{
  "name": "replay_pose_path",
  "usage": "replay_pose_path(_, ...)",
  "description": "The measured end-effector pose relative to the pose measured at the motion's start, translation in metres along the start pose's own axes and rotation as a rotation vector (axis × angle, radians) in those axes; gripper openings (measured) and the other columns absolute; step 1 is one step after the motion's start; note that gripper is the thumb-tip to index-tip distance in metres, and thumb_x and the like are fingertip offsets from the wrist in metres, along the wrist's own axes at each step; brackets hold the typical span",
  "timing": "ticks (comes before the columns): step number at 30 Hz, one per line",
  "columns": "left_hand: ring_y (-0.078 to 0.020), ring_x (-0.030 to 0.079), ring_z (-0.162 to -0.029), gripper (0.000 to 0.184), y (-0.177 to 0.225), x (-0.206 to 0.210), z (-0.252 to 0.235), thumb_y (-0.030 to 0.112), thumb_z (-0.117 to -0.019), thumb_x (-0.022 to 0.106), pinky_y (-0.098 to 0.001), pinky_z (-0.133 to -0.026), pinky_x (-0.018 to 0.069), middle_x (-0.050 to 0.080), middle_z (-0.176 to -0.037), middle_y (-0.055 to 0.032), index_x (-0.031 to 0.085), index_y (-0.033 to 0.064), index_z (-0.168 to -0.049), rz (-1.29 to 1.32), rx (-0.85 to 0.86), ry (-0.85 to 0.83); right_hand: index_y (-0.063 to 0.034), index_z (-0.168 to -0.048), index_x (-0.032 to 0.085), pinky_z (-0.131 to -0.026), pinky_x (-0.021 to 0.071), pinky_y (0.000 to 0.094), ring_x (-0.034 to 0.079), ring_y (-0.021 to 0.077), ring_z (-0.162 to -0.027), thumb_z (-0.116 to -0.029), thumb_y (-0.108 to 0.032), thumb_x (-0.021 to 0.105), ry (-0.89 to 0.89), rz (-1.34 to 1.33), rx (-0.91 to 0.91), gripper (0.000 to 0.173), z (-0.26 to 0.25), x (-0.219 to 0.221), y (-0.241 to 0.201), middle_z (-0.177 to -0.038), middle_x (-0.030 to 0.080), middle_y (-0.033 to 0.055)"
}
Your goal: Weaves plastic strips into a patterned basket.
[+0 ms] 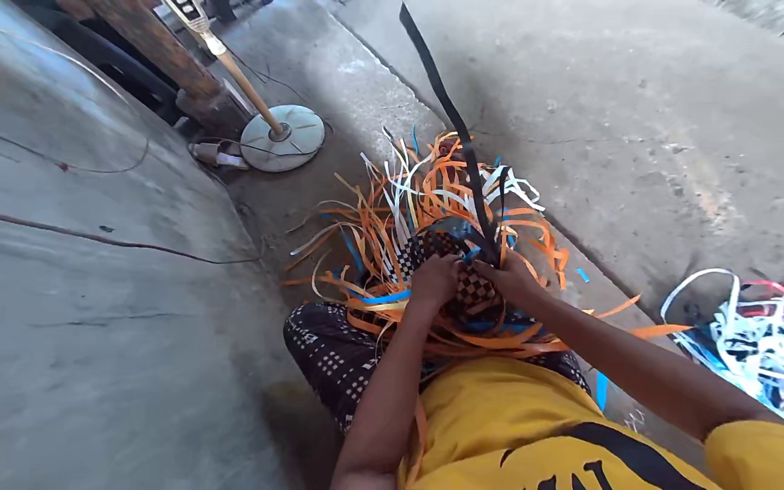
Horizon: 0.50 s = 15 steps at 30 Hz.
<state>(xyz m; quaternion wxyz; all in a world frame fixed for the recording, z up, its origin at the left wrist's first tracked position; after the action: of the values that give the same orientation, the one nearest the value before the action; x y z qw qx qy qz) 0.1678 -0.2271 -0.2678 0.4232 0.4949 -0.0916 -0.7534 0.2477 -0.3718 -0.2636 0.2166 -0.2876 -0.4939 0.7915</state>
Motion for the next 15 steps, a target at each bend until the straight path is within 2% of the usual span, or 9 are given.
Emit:
replay_pose_path(2, -0.0363, 0.063, -0.121, 0.037, -0.005, 0.000, -0.001, 0.030, -0.1098, 0.047, -0.0578, -0.105, 0.0466, 0.068, -0.126, -0.0200, 0.067, 0.0090, -0.133, 0.038, 0.036, 0.006, 0.0031, -0.123, 0.062, -0.088, 0.0557, 0.0316, 0.066, 0.0117, -0.096, -0.0995, -0.017, 0.065, -0.019, 0.003, -0.089, 0.031, 0.015, -0.004, -0.012, -0.109, 0.067, 0.0114)
replay_pose_path(5, -0.0365, 0.063, -0.121, 0.034, -0.013, 0.002, -0.002, 0.027, -0.1080, 0.049, -0.0577, -0.104, 0.0468, 0.069, -0.123, -0.0193, 0.069, 0.0080, -0.128, -0.020, 0.019, 0.029, 0.0025, -0.123, 0.062, -0.087, 0.0570, 0.0286, 0.068, 0.0083, -0.094, -0.0986, -0.019, 0.065, -0.019, 0.024, -0.153, 0.033, 0.027, -0.006, -0.018, -0.105, 0.070, 0.0085)
replay_pose_path(7, -0.0358, 0.065, -0.117, 0.032, -0.019, 0.007, -0.002, 0.028, -0.1061, 0.053, -0.0567, -0.102, 0.0490, 0.071, -0.119, -0.0189, 0.071, 0.0064, -0.122, -0.008, 0.018, 0.077, 0.0013, -0.126, 0.061, -0.086, 0.0568, 0.0340, 0.067, 0.0139, -0.093, -0.1005, -0.024, 0.063, -0.050, 0.107, -0.042, 0.036, 0.021, -0.007, -0.002, -0.107, 0.068, 0.0115)
replay_pose_path(9, -0.0352, 0.063, -0.120, 0.031, -0.018, 0.011, 0.001, 0.027, -0.1052, 0.055, -0.0531, -0.107, 0.0470, 0.069, -0.121, -0.0196, 0.073, 0.0056, -0.120, 0.020, 0.047, 0.105, 0.0017, -0.127, 0.062, -0.087, 0.0552, 0.0423, 0.067, 0.0218, -0.093, -0.1039, -0.025, 0.059, -0.143, 0.150, 0.186, 0.035, 0.009, -0.006, 0.018, -0.108, 0.068, 0.0161)
replay_pose_path(11, -0.0386, 0.057, -0.127, 0.030, -0.016, 0.014, 0.007, 0.020, -0.1045, 0.055, -0.0513, -0.112, 0.0406, 0.067, -0.126, -0.0230, 0.074, 0.0023, -0.120, 0.025, 0.158, 0.130, 0.0031, -0.117, 0.063, -0.077, 0.0559, 0.0362, 0.065, 0.0161, -0.080, -0.1061, -0.021, 0.055, -0.188, 0.093, 0.284, 0.027, 0.002, -0.002, 0.013, -0.094, 0.066, 0.0106)
replay_pose_path(12, -0.0404, 0.055, -0.129, 0.030, -0.015, 0.015, 0.009, 0.020, -0.1042, 0.056, -0.0523, -0.114, 0.0383, 0.066, -0.127, -0.0238, 0.074, 0.0017, -0.119, 0.012, 0.210, 0.136, 0.0030, -0.111, 0.062, -0.071, 0.0540, 0.0321, 0.061, 0.0126, -0.072, -0.1064, -0.020, 0.054, -0.192, 0.046, 0.266, 0.024, 0.001, -0.001, 0.000, -0.085, 0.062, 0.0068)
replay_pose_path(15, -0.0416, 0.059, -0.124, 0.028, -0.013, 0.020, 0.014, 0.021, -0.1012, 0.060, -0.0544, -0.112, 0.0406, 0.070, -0.117, -0.0232, 0.076, -0.0011, -0.107, 0.007, 0.302, 0.205, 0.0019, -0.102, 0.065, -0.068, 0.0504, 0.0283, 0.056, 0.0086, -0.066, -0.1053, -0.018, 0.057, -0.185, -0.051, 0.096, 0.022, 0.001, -0.003, -0.056, -0.075, 0.058, 0.0019)
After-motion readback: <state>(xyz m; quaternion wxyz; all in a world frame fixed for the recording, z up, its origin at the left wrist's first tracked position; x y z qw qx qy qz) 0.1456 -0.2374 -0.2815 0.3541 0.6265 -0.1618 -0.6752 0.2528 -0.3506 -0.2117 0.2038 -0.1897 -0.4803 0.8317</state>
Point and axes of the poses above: each hand's wrist, its own z-axis away from the middle knuckle, its own x-axis out of the palm, y = z × x, the point moved 2 cm from there along -z, towards the middle knuckle
